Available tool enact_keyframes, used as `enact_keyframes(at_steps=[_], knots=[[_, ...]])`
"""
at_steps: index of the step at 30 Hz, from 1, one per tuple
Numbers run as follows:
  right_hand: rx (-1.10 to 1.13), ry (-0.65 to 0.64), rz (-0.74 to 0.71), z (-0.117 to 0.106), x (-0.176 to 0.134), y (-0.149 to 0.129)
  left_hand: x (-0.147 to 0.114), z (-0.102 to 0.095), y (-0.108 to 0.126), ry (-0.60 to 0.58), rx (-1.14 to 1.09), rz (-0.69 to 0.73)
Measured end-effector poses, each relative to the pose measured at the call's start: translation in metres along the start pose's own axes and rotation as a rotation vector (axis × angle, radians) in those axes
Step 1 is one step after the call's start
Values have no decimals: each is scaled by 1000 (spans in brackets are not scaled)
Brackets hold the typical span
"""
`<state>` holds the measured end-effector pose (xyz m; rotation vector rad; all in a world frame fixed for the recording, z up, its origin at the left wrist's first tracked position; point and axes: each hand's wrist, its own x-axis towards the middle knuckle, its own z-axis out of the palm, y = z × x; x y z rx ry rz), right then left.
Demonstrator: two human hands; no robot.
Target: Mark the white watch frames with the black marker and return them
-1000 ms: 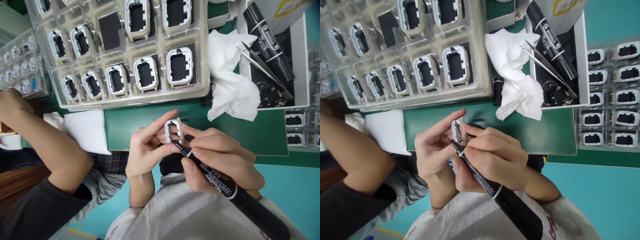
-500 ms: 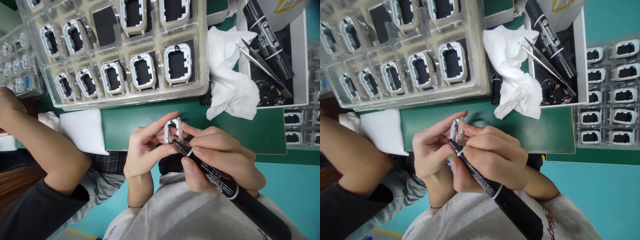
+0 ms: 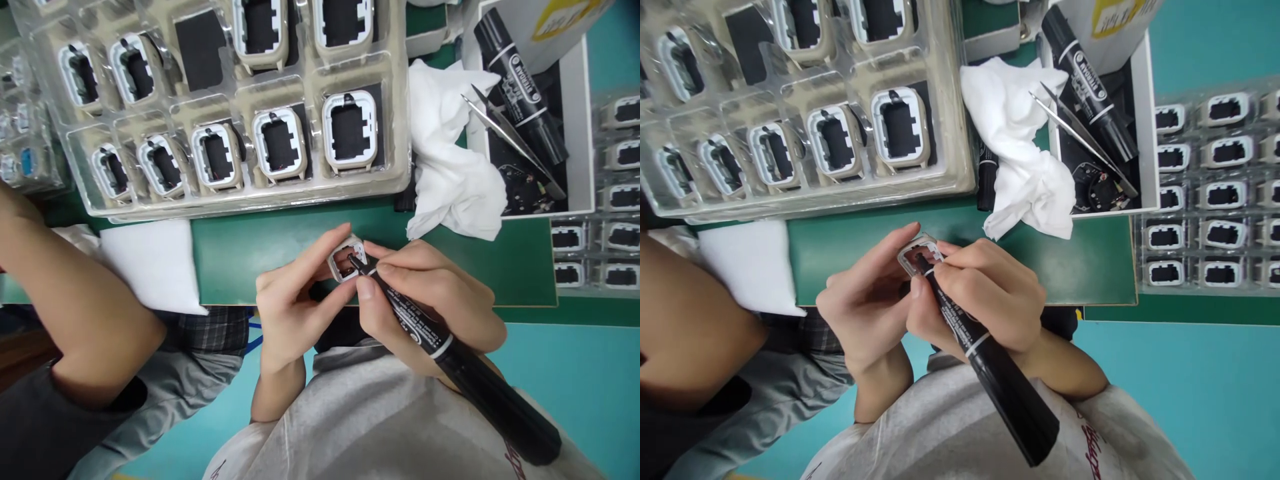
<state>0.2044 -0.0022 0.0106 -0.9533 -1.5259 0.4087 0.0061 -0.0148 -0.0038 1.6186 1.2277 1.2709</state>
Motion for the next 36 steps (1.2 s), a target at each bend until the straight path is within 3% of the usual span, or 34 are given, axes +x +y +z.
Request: enact_keyframes(at_steps=[4,19,27,36], knots=[[-29,7,20,1,0,-2,-7,4,2,47,129,16],[-41,2,17,3,0,-3,-8,6,4,24,306,86],[-51,31,88,4,-3,-9,-8,6,5,21,195,54],[-7,3,32,1,-2,3,-12,5,2,8,161,-8]])
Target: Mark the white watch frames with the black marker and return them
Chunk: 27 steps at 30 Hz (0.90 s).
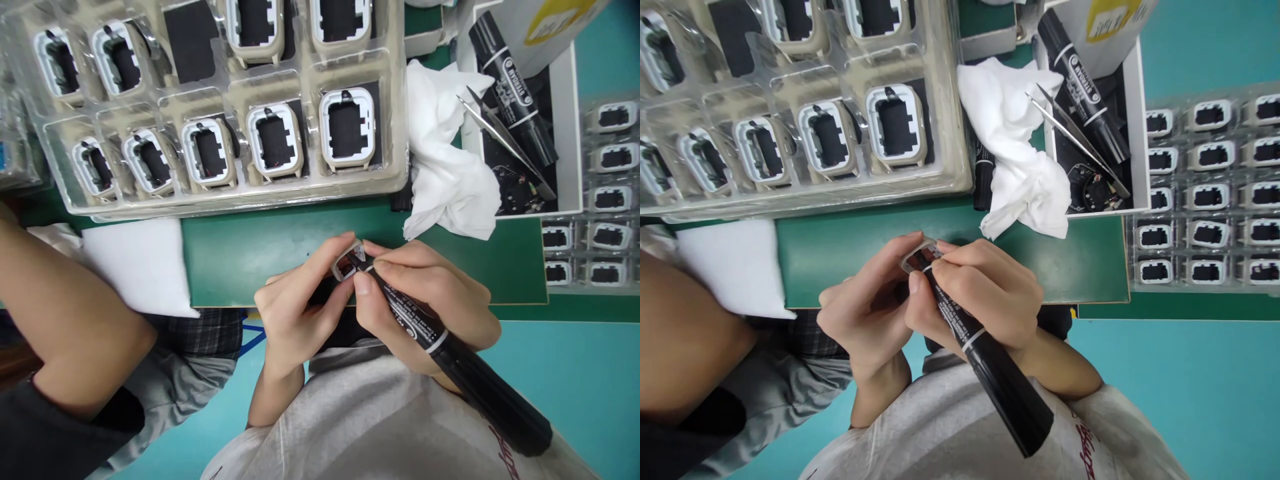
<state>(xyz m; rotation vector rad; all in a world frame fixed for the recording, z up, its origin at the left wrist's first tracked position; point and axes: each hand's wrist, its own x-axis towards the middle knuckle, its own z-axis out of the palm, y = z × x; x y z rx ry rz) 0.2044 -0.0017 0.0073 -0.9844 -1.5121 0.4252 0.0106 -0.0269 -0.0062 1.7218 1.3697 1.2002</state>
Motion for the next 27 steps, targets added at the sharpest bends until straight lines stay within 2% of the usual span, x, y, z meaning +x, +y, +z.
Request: enact_keyframes(at_steps=[5,9,11,17,23,27], knots=[[4,-7,-26,-1,-2,-3,-3,0,-3,-15,-55,-53],[-16,-55,164,-4,-6,-19,3,-3,-6,6,-135,-24],[-5,-66,204,-4,-8,-24,11,-7,-7,-31,-234,-40],[-5,-8,69,3,-14,-18,34,-23,-7,-249,-516,-138],[16,2,69,3,-15,-18,43,-31,-2,-344,-633,-189],[39,35,70,6,-16,-19,40,-36,-5,-367,-610,-262]])
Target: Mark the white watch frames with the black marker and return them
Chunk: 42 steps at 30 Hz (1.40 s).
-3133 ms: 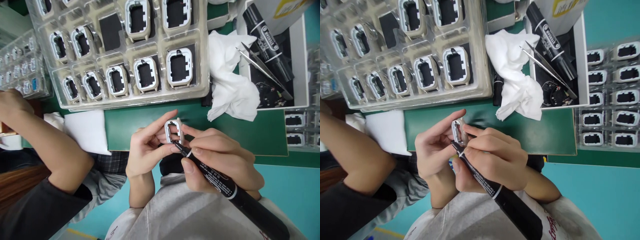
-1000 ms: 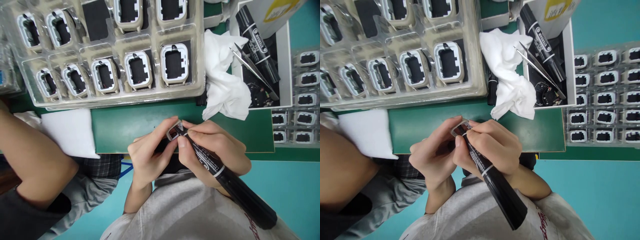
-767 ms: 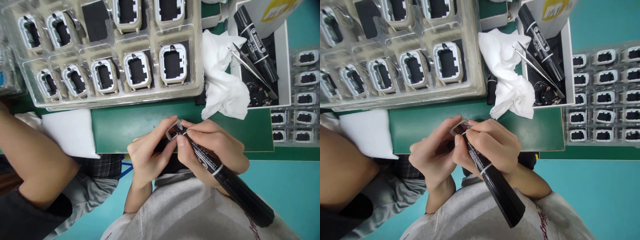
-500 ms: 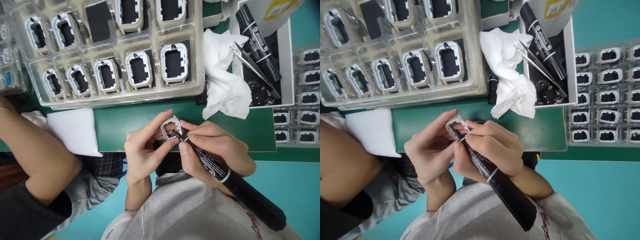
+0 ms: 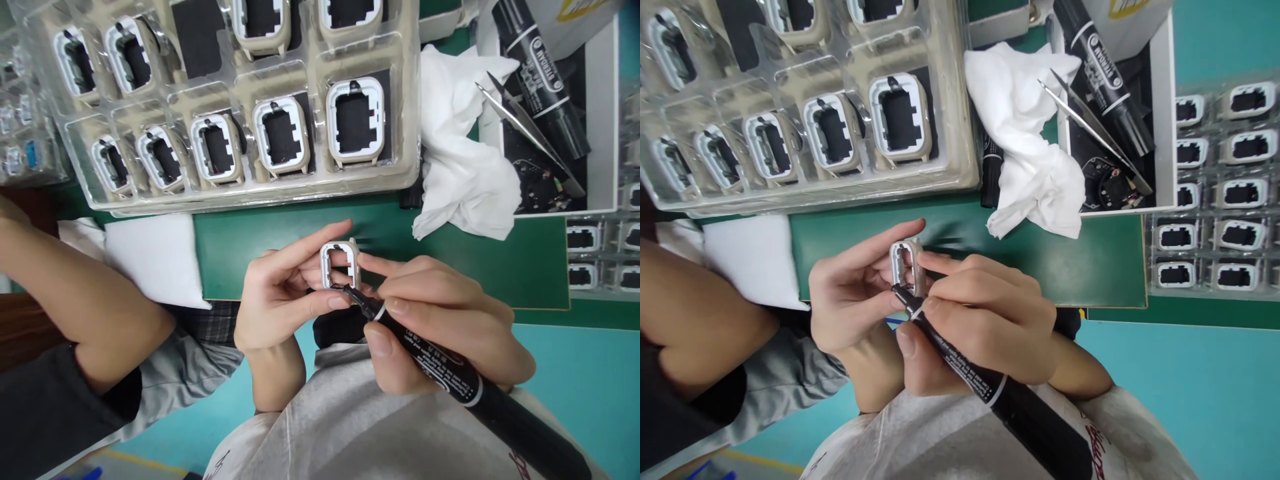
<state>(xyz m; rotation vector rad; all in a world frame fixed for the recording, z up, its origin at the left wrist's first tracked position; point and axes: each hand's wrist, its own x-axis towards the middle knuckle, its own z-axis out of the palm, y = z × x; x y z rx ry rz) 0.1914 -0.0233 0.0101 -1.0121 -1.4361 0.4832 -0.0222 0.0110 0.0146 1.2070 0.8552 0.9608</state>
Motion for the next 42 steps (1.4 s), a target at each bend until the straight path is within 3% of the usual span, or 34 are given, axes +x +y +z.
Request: enact_keyframes(at_steps=[12,19,24,29,33,34,36,38,42], knots=[[37,4,-1,0,-2,0,-5,-5,-1,18,16,-45],[44,8,24,0,-1,-3,6,-2,1,-102,-17,79],[30,1,70,-5,-1,-4,1,-4,-3,-32,64,58],[100,-161,117,-21,0,-9,-5,4,-6,80,133,61],[144,-81,225,-27,6,-4,-3,9,-7,93,125,138],[165,-94,197,-27,8,2,-2,9,-7,88,120,158],[262,-139,3,-27,12,18,-1,9,-7,83,124,176],[303,-110,-82,-25,15,34,0,10,-7,87,133,178],[332,-63,-80,-19,12,43,2,12,-6,91,99,174]])
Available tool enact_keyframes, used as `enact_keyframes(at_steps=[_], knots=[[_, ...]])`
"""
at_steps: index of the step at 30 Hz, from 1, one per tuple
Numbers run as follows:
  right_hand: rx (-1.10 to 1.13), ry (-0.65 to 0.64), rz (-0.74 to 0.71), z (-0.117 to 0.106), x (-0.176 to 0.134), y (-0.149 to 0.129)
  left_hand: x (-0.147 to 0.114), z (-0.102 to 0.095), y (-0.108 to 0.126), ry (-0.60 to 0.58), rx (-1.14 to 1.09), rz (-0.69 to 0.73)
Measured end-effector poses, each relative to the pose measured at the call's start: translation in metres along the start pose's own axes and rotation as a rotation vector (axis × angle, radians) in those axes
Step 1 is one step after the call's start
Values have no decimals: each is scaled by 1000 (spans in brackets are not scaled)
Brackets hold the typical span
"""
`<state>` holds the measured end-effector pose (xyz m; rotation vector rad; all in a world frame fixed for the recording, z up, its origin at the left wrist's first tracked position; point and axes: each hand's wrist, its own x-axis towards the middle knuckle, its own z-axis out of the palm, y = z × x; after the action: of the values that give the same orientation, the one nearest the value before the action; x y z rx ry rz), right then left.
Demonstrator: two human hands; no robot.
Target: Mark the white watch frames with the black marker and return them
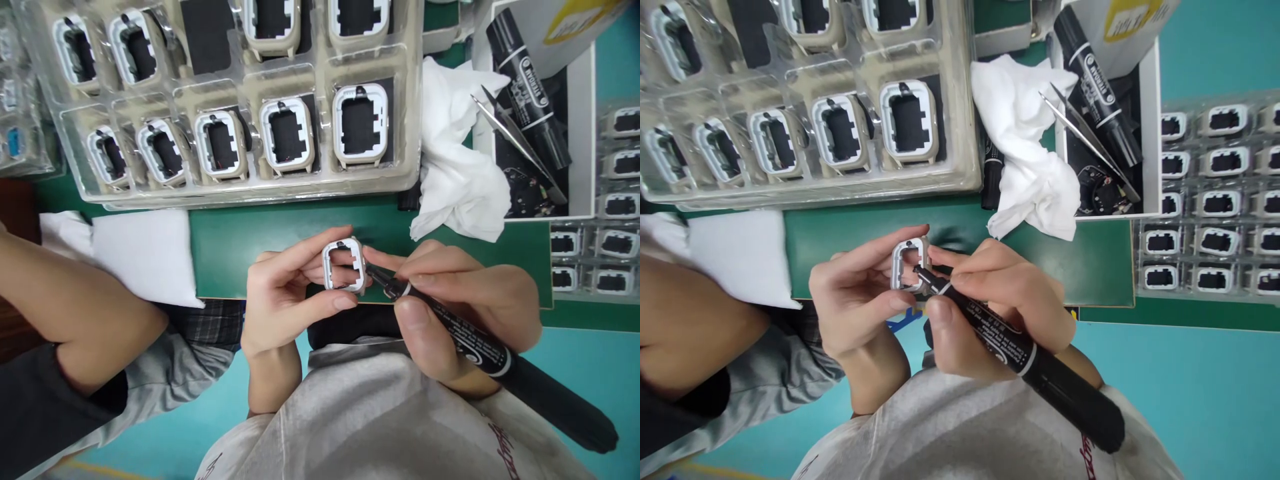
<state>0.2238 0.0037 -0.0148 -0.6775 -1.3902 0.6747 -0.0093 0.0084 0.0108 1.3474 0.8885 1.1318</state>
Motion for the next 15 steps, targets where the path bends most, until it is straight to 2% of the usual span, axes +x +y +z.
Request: enact_keyframes(at_steps=[6,10,12,15], knots=[[31,23,115,4,-8,-13,2,6,2,46,-47,-8],[-7,-32,51,-6,-12,-21,1,10,1,154,-54,-13],[-106,62,4,-10,-16,-26,0,10,0,190,-66,-14],[-447,188,-81,-13,-22,-29,-1,7,-3,197,-104,-26]])
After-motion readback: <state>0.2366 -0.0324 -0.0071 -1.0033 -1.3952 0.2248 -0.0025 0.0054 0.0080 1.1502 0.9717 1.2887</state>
